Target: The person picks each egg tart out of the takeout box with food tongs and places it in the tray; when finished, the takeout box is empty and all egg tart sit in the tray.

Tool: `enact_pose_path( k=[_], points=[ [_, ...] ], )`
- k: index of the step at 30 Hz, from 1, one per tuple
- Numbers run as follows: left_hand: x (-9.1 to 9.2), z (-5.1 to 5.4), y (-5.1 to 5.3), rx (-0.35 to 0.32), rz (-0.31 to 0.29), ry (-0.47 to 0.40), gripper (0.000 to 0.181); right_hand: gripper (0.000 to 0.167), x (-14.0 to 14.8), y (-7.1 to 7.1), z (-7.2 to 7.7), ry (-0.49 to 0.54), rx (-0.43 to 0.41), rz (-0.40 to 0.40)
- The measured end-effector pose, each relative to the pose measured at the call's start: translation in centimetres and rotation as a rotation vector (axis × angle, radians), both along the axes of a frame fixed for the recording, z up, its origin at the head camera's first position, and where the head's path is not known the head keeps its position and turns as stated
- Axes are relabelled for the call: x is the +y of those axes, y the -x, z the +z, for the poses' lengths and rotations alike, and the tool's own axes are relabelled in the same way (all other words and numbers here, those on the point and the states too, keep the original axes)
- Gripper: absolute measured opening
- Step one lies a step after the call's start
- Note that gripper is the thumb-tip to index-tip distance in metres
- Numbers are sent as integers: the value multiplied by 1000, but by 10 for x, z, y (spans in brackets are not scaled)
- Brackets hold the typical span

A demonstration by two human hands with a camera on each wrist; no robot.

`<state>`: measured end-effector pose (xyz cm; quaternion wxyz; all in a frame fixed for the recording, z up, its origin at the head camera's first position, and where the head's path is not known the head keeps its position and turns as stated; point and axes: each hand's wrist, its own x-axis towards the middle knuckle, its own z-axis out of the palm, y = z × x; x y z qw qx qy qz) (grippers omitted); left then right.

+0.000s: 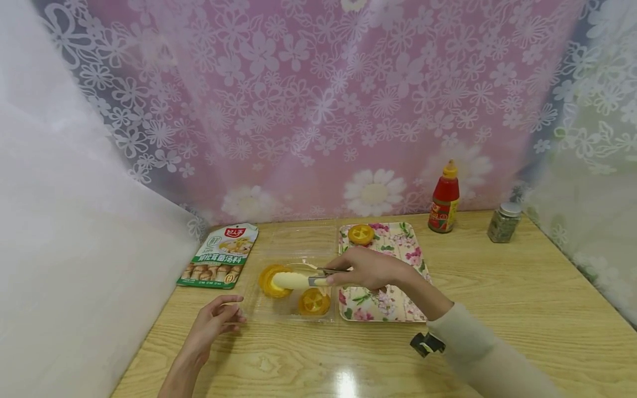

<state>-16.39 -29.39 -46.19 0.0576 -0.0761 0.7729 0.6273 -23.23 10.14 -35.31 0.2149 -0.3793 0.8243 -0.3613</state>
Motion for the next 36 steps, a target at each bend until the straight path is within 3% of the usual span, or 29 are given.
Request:
enact_pose_path(
  k=[18,27,36],
  points=[
    [1,-1,-1,-3,7,5,38,50,45,12,25,35,21,-122],
    [1,0,0,0,0,-2,39,52,78,17,34,23,-58,-224],
    [1,0,-1,-1,7,-4,39,57,116,21,24,-1,-19,-338]
  ],
)
